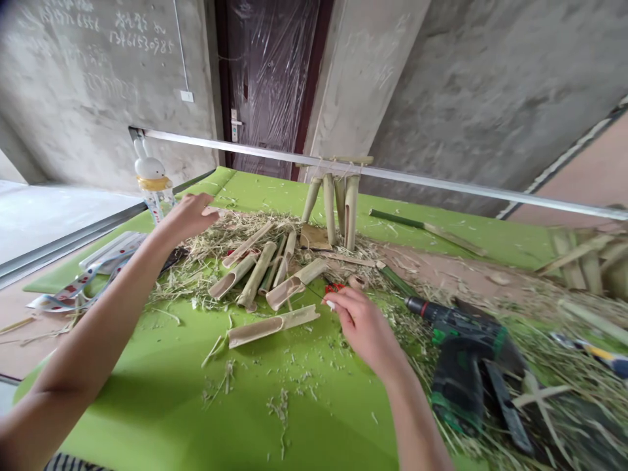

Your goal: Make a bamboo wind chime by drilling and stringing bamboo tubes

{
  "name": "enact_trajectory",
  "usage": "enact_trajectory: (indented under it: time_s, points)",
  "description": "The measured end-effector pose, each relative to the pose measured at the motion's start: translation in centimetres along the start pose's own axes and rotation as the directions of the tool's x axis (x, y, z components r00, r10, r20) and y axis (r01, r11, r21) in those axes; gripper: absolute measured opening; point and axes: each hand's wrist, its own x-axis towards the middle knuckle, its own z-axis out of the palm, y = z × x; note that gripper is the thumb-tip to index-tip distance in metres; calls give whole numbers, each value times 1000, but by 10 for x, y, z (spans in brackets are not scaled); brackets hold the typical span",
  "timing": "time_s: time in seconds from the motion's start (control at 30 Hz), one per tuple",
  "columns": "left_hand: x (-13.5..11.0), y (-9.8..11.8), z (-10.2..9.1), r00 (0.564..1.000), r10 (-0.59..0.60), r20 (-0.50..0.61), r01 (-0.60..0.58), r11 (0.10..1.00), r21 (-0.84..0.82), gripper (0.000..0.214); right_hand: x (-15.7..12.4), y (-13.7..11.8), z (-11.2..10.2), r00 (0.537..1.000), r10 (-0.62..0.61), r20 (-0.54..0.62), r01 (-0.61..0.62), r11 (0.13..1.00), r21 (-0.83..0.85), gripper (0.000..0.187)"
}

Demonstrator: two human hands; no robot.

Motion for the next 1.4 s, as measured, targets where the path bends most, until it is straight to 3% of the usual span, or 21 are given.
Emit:
enact_trajectory:
  time_s: [0.07, 0.1, 0.13, 0.17, 0.23, 0.27, 0.33, 0.4, 0.53, 0.63, 0.7, 0.83, 1.03, 1.1, 1.2, 1.4]
  points:
    - [-14, 14, 7, 983, 185, 15, -185, 982, 21, 39, 6, -4, -8, 1000, -20, 1, 20, 999, -39, 29]
    - [-23, 22, 13, 954, 288, 86, -285, 957, -46, 46, 10, -8, -13, 999, -35, 10, 35, 998, -53, 29]
    - [-31, 31, 22, 900, 384, 204, -358, 921, -155, 52, 14, -12, -18, 998, -55, 17, 56, 996, -64, 29]
    - [-40, 38, 31, 819, 466, 335, -381, 878, -290, 58, 18, -16, -24, 997, -79, 15, 80, 994, -75, 29]
    - [-53, 46, 52, 659, 554, 509, -262, 803, -536, 68, 25, -23, -33, 991, -132, -6, 131, 987, -97, 27]
    - [-58, 47, 61, 623, 554, 552, -140, 774, -618, 65, 27, -26, -37, 987, -157, -26, 153, 982, -111, 26]
    - [-62, 44, 74, 631, 507, 587, 84, 708, -701, 47, 31, -30, -43, 979, -185, -85, 172, 975, -139, 24]
    - [-62, 39, 78, 679, 456, 576, 182, 655, -734, 32, 33, -30, -48, 966, -191, -173, 163, 973, -164, 22]
    - [-54, 31, 67, 745, 459, 483, 76, 661, -746, 28, 31, -23, -54, 935, -165, -315, 108, 976, -192, 20]
    - [-47, 29, 55, 779, 449, 439, -28, 724, -689, 31, 24, -16, -59, 950, -126, -287, 79, 982, -169, 19]
    - [-42, 28, 49, 742, 479, 470, -117, 782, -612, 31, 18, -12, -61, 963, -107, -246, 71, 986, -153, 19]
    - [-35, 26, 36, 567, 563, 602, -282, 819, -500, 24, 6, -5, -62, 980, -57, -192, 27, 987, -159, 20]
    - [-28, 18, 26, 488, 509, 709, -178, 853, -490, 19, 0, 0, -64, 995, -10, -99, -4, 990, -140, 23]
    - [-26, 15, 25, 527, 473, 706, -194, 876, -442, 19, 0, -1, -63, 994, -43, -98, 29, 990, -140, 24]
    - [-25, 13, 24, 628, 454, 632, -235, 885, -402, 19, -1, -2, -60, 990, -93, -106, 77, 987, -143, 24]
    - [-25, 14, 27, 738, 482, 472, -352, 872, -341, 22, -3, -3, -54, 991, -112, -71, 101, 983, -151, 27]
